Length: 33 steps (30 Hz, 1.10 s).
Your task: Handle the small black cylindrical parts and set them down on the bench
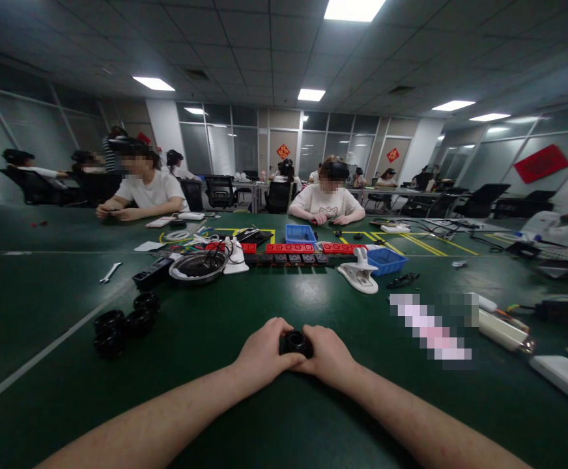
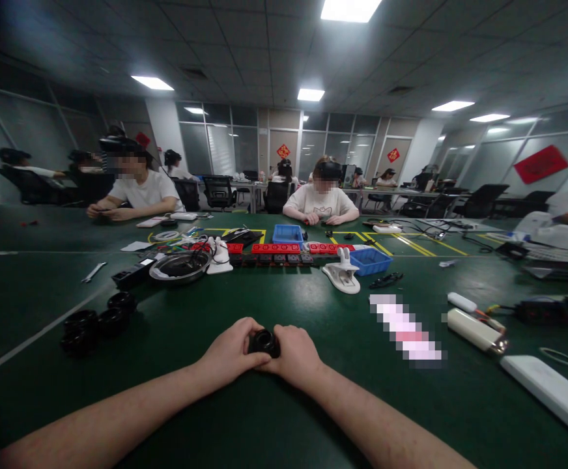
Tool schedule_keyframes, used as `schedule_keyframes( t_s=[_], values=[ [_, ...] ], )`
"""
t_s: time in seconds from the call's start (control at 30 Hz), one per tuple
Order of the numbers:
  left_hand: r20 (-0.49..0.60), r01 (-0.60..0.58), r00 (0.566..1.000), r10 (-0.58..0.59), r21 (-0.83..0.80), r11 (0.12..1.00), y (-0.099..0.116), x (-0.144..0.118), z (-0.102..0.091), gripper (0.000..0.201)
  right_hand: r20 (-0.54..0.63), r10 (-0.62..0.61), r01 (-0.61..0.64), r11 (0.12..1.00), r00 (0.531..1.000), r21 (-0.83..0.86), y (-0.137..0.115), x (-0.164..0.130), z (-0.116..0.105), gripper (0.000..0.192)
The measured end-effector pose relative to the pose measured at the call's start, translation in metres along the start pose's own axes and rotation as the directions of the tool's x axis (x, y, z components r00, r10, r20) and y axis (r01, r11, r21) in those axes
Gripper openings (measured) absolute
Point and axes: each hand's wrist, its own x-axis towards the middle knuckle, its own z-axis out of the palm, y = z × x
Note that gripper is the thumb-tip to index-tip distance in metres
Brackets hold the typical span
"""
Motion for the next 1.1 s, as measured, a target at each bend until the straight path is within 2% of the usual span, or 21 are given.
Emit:
schedule_keyframes(
  t_s=[0.07,0.13,0.2,0.3,0.37,0.43,0.57,0.7,0.93,1.03,1.1],
  values=[
    [-0.005,-0.001,1.0,0.001,0.008,1.0,0.001,0.0,-0.002,0.033,-0.037,-0.025,0.025,1.0,0.999,-0.012,-0.002,0.0,-0.001,0.042],
    [0.015,-0.021,1.0,0.021,-0.005,1.0,0.001,0.001,-0.004,0.033,-0.008,-0.091,0.092,0.993,0.996,0.078,0.001,0.0,-0.004,0.047],
    [0.062,-0.051,0.997,0.054,-0.041,0.998,-0.001,0.003,-0.007,0.033,0.076,-0.189,0.169,0.962,0.979,0.216,0.007,0.002,-0.01,0.05],
    [0.159,-0.08,0.982,0.099,-0.122,0.989,-0.005,0.006,-0.011,0.034,0.212,-0.299,0.195,0.894,0.93,0.403,0.016,0.006,-0.019,0.037],
    [0.201,-0.08,0.973,0.115,-0.172,0.982,-0.007,0.008,-0.012,0.035,0.252,-0.306,0.159,0.866,0.918,0.474,0.02,0.008,-0.022,0.026],
    [0.22,-0.082,0.967,0.128,-0.211,0.974,-0.009,0.009,-0.013,0.035,0.255,-0.278,0.12,0.859,0.926,0.498,0.021,0.008,-0.022,0.021],
    [0.224,-0.084,0.965,0.137,-0.231,0.969,-0.009,0.008,-0.012,0.036,0.234,-0.236,0.087,0.854,0.943,0.513,0.019,0.008,-0.017,0.022],
    [0.179,-0.078,0.978,0.109,-0.171,0.982,-0.006,0.005,-0.008,0.037,0.196,-0.171,0.069,0.894,0.966,0.442,0.018,0.006,-0.011,0.029],
    [0.023,-0.032,0.999,0.032,0.009,0.999,0.0,-0.001,-0.001,0.034,0.057,0.016,-0.022,0.995,0.998,0.096,0.004,0.002,0.0,0.04],
    [0.018,-0.032,0.999,0.032,0.021,0.999,0.002,-0.001,-0.003,0.034,-0.007,0.004,-0.004,1.0,1.0,0.01,0.0,0.0,0.002,0.042],
    [0.043,-0.045,0.998,0.045,0.004,0.999,0.001,0.0,-0.005,0.034,-0.008,-0.064,0.065,0.996,0.998,0.062,0.001,0.0,-0.001,0.047]
  ],
)
